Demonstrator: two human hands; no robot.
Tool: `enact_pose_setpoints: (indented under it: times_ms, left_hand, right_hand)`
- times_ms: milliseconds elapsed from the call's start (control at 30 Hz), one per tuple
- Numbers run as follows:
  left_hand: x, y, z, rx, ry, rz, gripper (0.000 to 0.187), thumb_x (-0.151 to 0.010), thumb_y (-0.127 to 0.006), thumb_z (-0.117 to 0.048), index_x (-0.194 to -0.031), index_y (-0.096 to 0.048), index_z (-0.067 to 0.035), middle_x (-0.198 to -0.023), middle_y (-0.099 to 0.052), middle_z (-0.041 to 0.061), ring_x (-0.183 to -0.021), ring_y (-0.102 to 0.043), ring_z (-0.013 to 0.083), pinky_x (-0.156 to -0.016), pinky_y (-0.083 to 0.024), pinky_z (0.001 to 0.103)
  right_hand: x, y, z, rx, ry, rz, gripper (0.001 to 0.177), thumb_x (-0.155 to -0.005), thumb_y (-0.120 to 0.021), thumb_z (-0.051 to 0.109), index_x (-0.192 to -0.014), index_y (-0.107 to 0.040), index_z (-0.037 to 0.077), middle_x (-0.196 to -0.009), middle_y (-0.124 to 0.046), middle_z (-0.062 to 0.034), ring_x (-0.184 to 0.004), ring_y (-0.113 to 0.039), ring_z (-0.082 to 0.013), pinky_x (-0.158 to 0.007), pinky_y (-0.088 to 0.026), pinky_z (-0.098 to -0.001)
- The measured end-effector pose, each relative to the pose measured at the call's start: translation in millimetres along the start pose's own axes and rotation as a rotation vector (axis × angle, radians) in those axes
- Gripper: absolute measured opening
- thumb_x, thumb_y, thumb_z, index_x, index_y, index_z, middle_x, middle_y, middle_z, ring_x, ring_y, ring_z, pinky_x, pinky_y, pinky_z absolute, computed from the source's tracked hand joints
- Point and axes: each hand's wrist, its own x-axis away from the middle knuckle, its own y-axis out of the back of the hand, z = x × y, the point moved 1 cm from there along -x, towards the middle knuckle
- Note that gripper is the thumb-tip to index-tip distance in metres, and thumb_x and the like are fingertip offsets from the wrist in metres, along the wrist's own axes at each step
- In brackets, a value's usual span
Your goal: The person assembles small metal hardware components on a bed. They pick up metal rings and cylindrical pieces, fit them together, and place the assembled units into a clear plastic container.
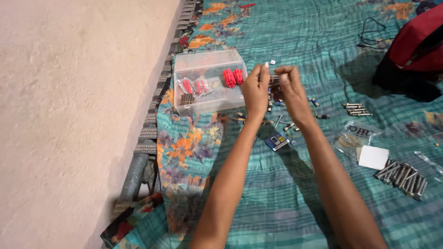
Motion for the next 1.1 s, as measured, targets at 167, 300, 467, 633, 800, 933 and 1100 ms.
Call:
enact_pose_setpoints:
  times_ms: [167, 300, 467, 633, 800, 933, 1100]
  left_hand:
    - [-4.9, -1.2, 16.4, 0.484, 0.241, -0.068, 0.040, -0.111, -0.055, -0.033, -0.078, -0.050, -0.011, -0.063, -0.039, -0.006, -0.053, -0.036, 0.0052, -0.045, -0.029, 0.027]
    - [-4.3, -0.1, 9.8, 0.775, 0.471, -0.094, 0.037, -0.106, -0.057, -0.032, -0.076, -0.047, -0.014, -0.058, -0.039, -0.007, -0.042, -0.035, 0.0038, -0.037, -0.024, 0.024]
    - [-2.2, -5.7, 6.5, 0.888, 0.669, -0.133, 0.033, -0.103, -0.057, -0.035, -0.077, -0.048, -0.017, -0.054, -0.039, -0.007, -0.038, -0.033, 0.0037, -0.034, -0.024, 0.022]
    - [9.0, -20.3, 8.4, 0.974, 0.759, -0.100, 0.030, -0.104, -0.057, -0.037, -0.082, -0.055, -0.016, -0.059, -0.049, -0.005, -0.040, -0.037, 0.0050, -0.036, -0.026, 0.023]
    - [9.8, -24.8, 6.1, 0.964, 0.874, -0.071, 0.028, -0.102, -0.056, -0.039, -0.085, -0.060, -0.017, -0.061, -0.054, -0.006, -0.042, -0.042, 0.0060, -0.036, -0.028, 0.023]
    - [10.0, -22.3, -1.1, 0.958, 0.899, -0.088, 0.026, -0.102, -0.055, -0.038, -0.088, -0.062, -0.017, -0.067, -0.058, -0.005, -0.048, -0.050, 0.0080, -0.040, -0.036, 0.026]
    - [11.5, -26.8, -2.4, 1.027, 0.808, -0.081, 0.025, -0.104, -0.060, -0.035, -0.089, -0.059, -0.016, -0.072, -0.061, -0.004, -0.053, -0.055, 0.0086, -0.042, -0.039, 0.026]
  right_hand:
    - [14.8, -16.7, 77.3, 0.477, 0.359, -0.301, 0.010, -0.103, -0.075, 0.012, -0.112, -0.072, 0.007, -0.099, -0.068, -0.0020, -0.078, -0.062, -0.0064, -0.064, -0.048, -0.0210]
    - [19.7, -31.8, 92.8, 0.670, 0.453, -0.288, 0.017, -0.088, -0.089, 0.005, -0.104, -0.082, 0.006, -0.084, -0.066, -0.0018, -0.070, -0.057, -0.0067, -0.059, -0.044, -0.0220]
    - [21.5, -34.3, 85.8, 0.684, 0.510, -0.255, 0.019, -0.086, -0.090, 0.004, -0.102, -0.082, 0.008, -0.087, -0.068, -0.0020, -0.071, -0.059, -0.0079, -0.060, -0.045, -0.0236]
    - [23.6, -38.9, 80.4, 0.818, 0.623, -0.312, 0.018, -0.086, -0.092, 0.004, -0.100, -0.081, 0.007, -0.088, -0.070, -0.0035, -0.070, -0.064, -0.0100, -0.059, -0.050, -0.0255]
    - [26.5, -43.3, 87.6, 0.952, 0.716, -0.356, 0.016, -0.087, -0.090, 0.005, -0.100, -0.081, 0.007, -0.089, -0.071, -0.0050, -0.072, -0.068, -0.0149, -0.061, -0.052, -0.0281]
    - [25.0, -44.8, 95.2, 1.086, 0.840, -0.295, 0.014, -0.087, -0.086, 0.004, -0.098, -0.079, 0.009, -0.090, -0.070, -0.0048, -0.074, -0.071, -0.0205, -0.062, -0.054, -0.0321]
    - [22.7, -48.5, 92.5, 1.161, 0.761, -0.320, 0.015, -0.090, -0.078, 0.000, -0.099, -0.071, 0.010, -0.098, -0.067, -0.0058, -0.076, -0.070, -0.0231, -0.062, -0.055, -0.0349]
